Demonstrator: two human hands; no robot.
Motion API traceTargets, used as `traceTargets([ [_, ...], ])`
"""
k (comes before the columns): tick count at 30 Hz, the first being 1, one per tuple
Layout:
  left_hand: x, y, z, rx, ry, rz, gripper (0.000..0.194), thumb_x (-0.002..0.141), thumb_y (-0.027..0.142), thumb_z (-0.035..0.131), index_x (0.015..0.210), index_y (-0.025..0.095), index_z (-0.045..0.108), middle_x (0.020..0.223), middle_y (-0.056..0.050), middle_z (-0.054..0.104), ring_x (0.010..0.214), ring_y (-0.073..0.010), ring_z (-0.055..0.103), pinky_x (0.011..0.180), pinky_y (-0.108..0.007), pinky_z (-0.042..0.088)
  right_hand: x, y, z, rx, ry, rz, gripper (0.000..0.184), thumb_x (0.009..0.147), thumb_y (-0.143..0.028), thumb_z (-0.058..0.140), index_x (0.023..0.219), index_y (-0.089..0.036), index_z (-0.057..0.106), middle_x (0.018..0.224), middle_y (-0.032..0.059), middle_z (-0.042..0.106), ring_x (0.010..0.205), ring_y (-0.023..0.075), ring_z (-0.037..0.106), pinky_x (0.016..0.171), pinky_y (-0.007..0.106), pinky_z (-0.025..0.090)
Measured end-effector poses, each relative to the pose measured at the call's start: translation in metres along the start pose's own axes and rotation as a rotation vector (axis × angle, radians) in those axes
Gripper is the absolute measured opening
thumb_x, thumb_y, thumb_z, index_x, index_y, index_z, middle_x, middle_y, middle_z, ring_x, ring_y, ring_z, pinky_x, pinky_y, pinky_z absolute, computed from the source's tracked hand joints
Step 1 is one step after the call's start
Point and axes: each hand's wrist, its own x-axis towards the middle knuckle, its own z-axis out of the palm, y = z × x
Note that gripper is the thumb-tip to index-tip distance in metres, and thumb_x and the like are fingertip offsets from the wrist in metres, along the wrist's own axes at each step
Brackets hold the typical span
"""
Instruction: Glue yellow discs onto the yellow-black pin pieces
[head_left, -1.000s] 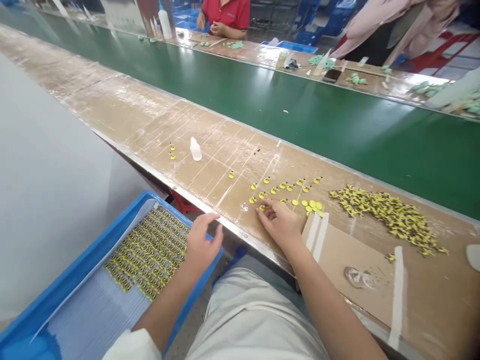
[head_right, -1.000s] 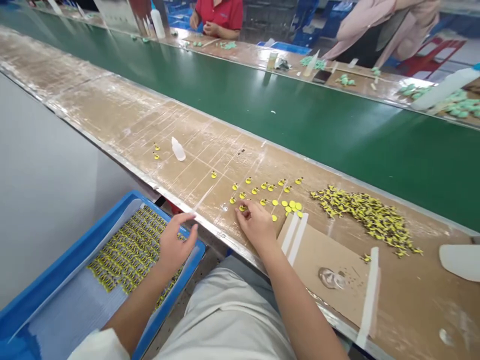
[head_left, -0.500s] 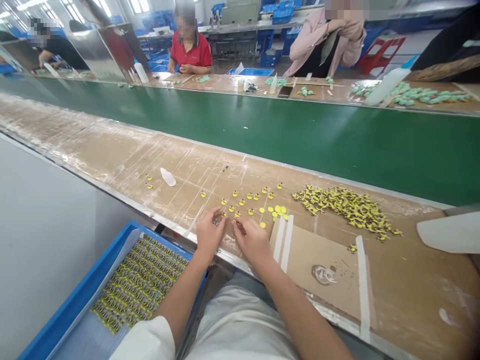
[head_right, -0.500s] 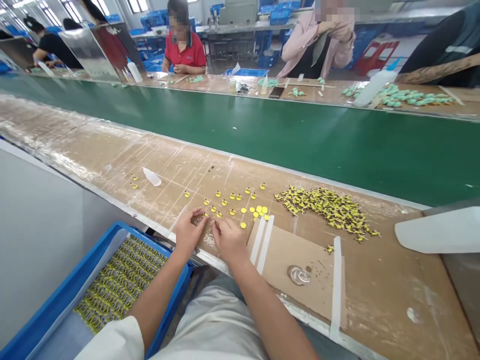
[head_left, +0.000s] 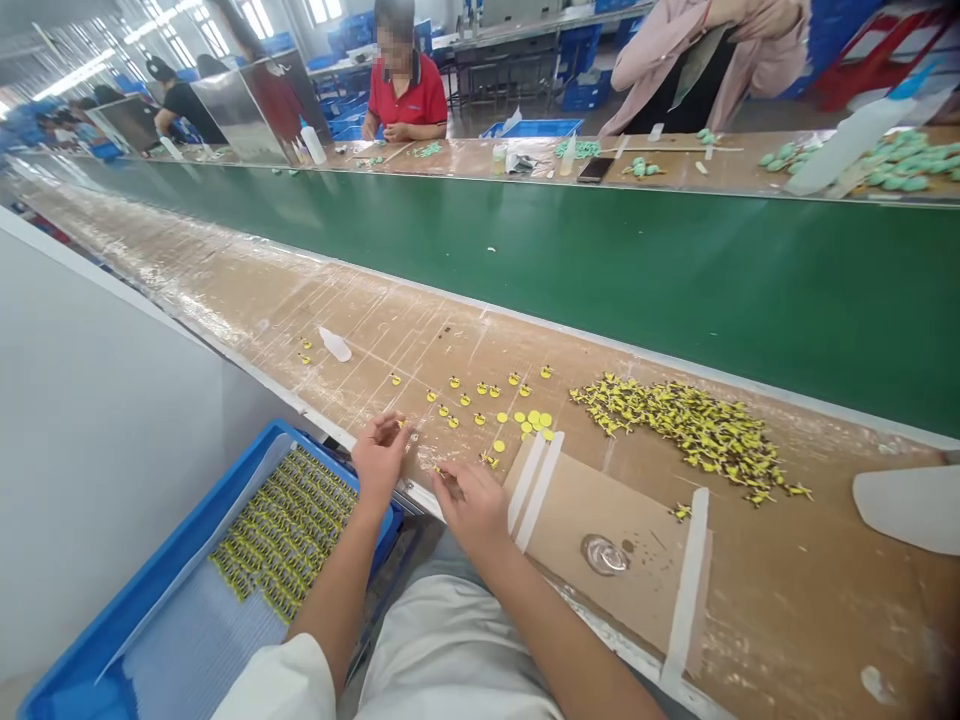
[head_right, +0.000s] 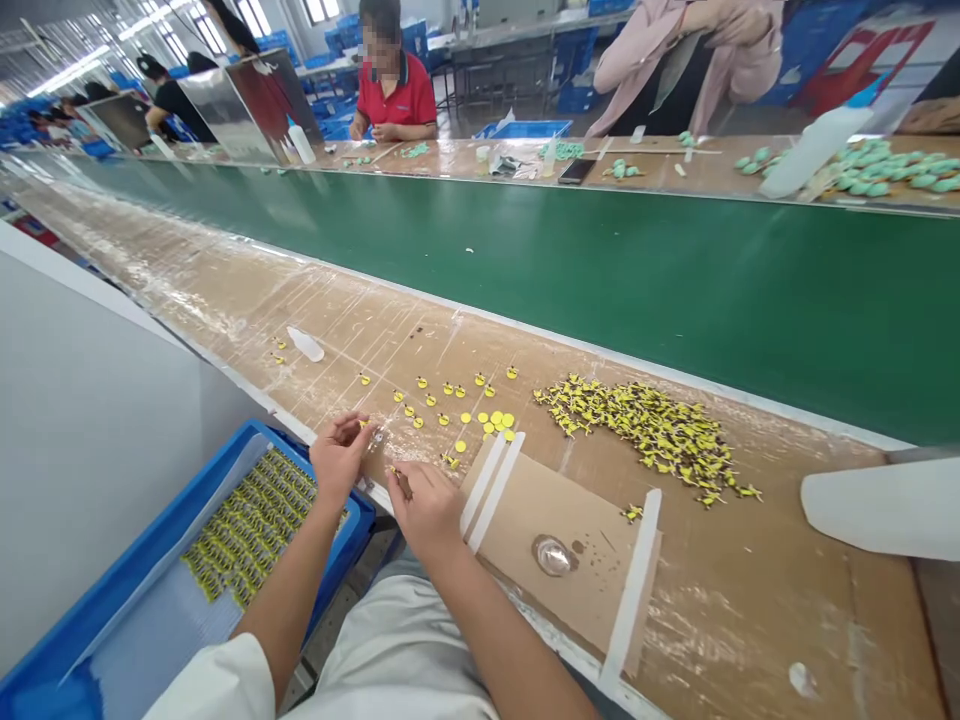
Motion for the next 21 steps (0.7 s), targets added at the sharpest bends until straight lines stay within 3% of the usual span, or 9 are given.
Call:
traceTargets([
  [4,-0.014,0.003,-0.030,-0.030,0.139,-0.045,0.045,0.076,0.038,0.078,0.110,0.013,0.063,0.101,-0.013,0.077,0.094,-0.0228,0.075,0.089,-0.040,0.060,0.000,0.005,0.004,-0.039,-0.009,0.036,0.014,0.096,-0.025,0.058,0.097,-0.020,0.071,0.086,0.0067,0.075,0.079,0.0205,0.071,0.074,0.033,0.055],
  [7,-0.031,-0.004,-0.068,0.011,0.248,-0.079,0.047,0.076,0.039,0.078,0.113,0.014,0.063,0.102,-0.014,0.076,0.097,-0.0229,0.074,0.091,-0.040,0.059,0.000,0.012,0.006,-0.059,-0.016,0.053,0.017,0.096,-0.028,0.058,0.095,-0.019,0.072,0.086,0.0069,0.076,0.077,0.0192,0.070,0.074,0.031,0.055],
  [10,-0.060,-0.025,-0.127,0.115,0.368,-0.125,0.046,0.076,0.041,0.077,0.112,0.015,0.063,0.102,-0.013,0.076,0.097,-0.0233,0.073,0.090,-0.040,0.059,-0.002,0.017,0.007,-0.056,-0.036,0.087,0.024,0.095,-0.036,0.057,0.095,-0.019,0.073,0.082,0.0068,0.075,0.071,0.0188,0.070,0.071,0.030,0.055],
  [14,-0.123,-0.070,-0.228,0.349,0.515,-0.270,0.038,0.074,0.040,0.079,0.103,0.018,0.067,0.096,-0.010,0.076,0.094,-0.0259,0.072,0.082,-0.041,0.059,-0.004,0.018,0.008,-0.048,-0.063,0.185,0.037,0.091,-0.048,0.060,0.097,-0.014,0.075,0.074,0.0092,0.073,0.064,0.0227,0.067,0.067,0.036,0.053],
  [17,-0.171,-0.108,-0.295,0.512,0.587,-0.424,0.031,0.080,0.036,0.076,0.102,0.016,0.067,0.095,-0.008,0.073,0.091,-0.0242,0.070,0.083,-0.043,0.058,-0.001,0.017,0.011,-0.092,-0.156,0.371,0.043,0.082,-0.055,0.066,0.096,-0.016,0.076,0.072,0.0106,0.073,0.064,0.0267,0.068,0.066,0.041,0.053],
  [19,-0.193,-0.136,-0.325,0.571,0.581,-0.515,0.029,0.089,0.035,0.069,0.108,0.015,0.065,0.104,-0.008,0.070,0.093,-0.0218,0.068,0.084,-0.043,0.057,-0.001,0.017,0.012,-0.143,-0.182,0.449,0.040,0.078,-0.056,0.068,0.096,-0.021,0.076,0.075,0.0140,0.073,0.064,0.0296,0.067,0.063,0.045,0.050],
  [21,-0.200,-0.164,-0.343,0.593,0.533,-0.582,0.031,0.094,0.035,0.062,0.118,0.015,0.062,0.115,-0.009,0.066,0.098,-0.0215,0.066,0.085,-0.043,0.057,-0.005,0.020,0.013,-0.179,-0.219,0.474,0.032,0.077,-0.057,0.069,0.092,-0.029,0.075,0.067,0.0140,0.068,0.058,0.0291,0.064,0.057,0.047,0.046],
])
